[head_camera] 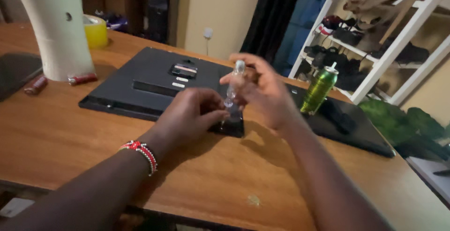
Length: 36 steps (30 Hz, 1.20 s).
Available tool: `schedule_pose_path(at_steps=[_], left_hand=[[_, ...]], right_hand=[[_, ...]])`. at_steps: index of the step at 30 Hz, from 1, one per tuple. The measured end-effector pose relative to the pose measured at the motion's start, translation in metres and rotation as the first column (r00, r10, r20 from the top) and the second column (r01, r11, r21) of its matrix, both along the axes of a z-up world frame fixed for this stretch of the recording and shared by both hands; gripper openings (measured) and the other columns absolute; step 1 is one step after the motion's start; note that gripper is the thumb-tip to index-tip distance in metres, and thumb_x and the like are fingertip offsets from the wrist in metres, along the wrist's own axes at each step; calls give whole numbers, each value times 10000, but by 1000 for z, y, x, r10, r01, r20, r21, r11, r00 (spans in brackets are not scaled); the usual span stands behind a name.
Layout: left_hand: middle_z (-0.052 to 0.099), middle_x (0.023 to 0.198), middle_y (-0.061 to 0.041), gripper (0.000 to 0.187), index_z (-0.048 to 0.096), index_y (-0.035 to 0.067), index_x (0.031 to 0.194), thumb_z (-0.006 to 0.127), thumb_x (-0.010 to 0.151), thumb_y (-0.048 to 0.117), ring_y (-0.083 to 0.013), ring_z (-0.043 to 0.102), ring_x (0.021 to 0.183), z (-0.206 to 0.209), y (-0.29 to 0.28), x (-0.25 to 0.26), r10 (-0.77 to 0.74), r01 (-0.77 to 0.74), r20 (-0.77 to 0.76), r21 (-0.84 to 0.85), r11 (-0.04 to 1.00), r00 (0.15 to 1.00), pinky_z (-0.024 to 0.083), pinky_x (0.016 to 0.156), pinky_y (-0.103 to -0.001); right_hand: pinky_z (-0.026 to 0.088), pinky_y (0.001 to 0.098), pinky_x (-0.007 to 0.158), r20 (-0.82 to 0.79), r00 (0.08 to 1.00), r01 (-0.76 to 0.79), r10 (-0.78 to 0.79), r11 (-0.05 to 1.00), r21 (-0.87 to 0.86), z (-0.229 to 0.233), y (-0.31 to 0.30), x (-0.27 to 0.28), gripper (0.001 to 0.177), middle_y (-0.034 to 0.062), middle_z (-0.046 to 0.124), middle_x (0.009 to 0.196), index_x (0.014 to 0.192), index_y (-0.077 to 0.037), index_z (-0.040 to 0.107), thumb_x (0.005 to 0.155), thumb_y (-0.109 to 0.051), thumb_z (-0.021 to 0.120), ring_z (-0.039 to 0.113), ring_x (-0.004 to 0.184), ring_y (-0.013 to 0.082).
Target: The person uses a screwdriver to tighten screws on the back of a black electronic device placed on a wooden table. The person repeatedly inserts and turns the screwdriver at multiple screw locations around the device's perimeter.
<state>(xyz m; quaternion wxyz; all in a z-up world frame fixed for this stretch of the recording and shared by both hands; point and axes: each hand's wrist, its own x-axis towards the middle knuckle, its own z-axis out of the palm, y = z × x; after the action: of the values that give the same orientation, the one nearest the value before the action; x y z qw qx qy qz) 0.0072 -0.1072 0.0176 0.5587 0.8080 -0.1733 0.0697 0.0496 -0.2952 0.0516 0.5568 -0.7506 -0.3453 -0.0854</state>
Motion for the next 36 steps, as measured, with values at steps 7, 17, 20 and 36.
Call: schedule_pose_path(at_steps=[7,17,20,36], left_hand=[[776,821,-66,170,735,16,937,773,847,155,-128,742,756,-6,6,9,-6,-4,169,59,998,986,591,707,-307],[771,865,-147,197,737,13,967,763,832,154,-273,753,818,0,8,-12,18,-59,320,120,991,947,564,737,-356],[780,880,-136,222,747,30,975,776,818,185,-271,760,823,4,7,-7,21,-66,284,148,987,959,560,751,-354],[797,890,-108,218,760,33,960,799,808,184,-268,764,813,-11,6,10,-21,-49,327,206,977,945,570,744,-365]], right_hand=[[621,270,735,48,992,-117,121,991,-69,6,-7,5,313,68,755,1027,1263,-33,604,995,-181,669,716,891,108],[603,268,672,97,995,36,-25,992,-117,18,8,-8,237,3,667,889,1153,-25,602,960,-122,699,669,806,69],[564,336,657,258,965,182,-50,835,-519,53,1,-20,233,45,698,830,1102,-38,646,934,-162,750,655,742,140],[545,447,689,277,961,268,0,247,-931,99,32,-5,404,130,750,865,1075,-76,720,996,-455,606,721,773,271]])
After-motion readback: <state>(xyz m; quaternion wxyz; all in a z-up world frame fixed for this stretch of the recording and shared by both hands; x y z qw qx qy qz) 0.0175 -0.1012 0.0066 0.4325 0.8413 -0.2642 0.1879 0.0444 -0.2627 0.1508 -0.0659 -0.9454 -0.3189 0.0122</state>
